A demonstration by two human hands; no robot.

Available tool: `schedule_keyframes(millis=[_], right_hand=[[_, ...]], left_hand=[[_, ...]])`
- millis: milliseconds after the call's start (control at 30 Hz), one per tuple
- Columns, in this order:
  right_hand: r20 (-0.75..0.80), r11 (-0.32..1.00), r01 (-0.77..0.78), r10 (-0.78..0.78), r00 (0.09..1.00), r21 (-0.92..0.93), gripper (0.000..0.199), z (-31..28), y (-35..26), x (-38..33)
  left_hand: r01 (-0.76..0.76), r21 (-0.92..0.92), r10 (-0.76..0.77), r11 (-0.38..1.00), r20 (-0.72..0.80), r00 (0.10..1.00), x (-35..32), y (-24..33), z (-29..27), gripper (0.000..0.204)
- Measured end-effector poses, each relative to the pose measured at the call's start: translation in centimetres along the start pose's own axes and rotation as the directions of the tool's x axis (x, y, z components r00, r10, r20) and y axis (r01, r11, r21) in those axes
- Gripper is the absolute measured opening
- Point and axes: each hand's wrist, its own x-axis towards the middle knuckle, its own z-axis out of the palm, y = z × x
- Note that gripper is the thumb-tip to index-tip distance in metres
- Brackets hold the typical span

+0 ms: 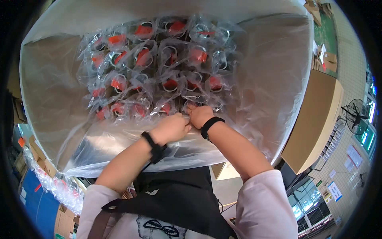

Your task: The person places red foam inserts into clear plastic bags containing small cylindrical objects. They then arrange the filled bags into a large cardboard box lined with a plastic bag. The person adds a cardboard divider to the box and continues to pack more bags into the compartments.

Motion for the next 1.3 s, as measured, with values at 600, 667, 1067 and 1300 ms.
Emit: schedule_keyframes(millis=[600,667,1067,1300], right_hand=[[-0.018,0.971,0.238,-0.238,0.971,0.008,0.023,-6.2,-5.3,4.1],[-0.096,0.991,0.087,-0.078,0.992,0.103,0.022,-5.7,-5.6,5.4],[-0.110,0.878,0.145,-0.106,0.988,0.455,0.030,-3.0,-5.8,3.4],[0.253,0.981,-0.036,-0.015,0.967,0.192,0.038,-1.9,-6.7,5.6]], left_hand=[[0.154,-0.266,-0.240,0.952,-0.332,0.912,-5.3,-4.7,-2.9,0.030],[0.206,-0.261,-0.260,0.943,-0.194,0.946,-5.3,-5.8,-2.3,0.042],[0.357,0.193,-0.392,0.914,0.199,0.898,-0.4,-5.4,-2.9,0.030],[0.296,0.086,-0.241,0.951,-0.391,0.888,-12.8,-7.3,-8.5,0.018]])
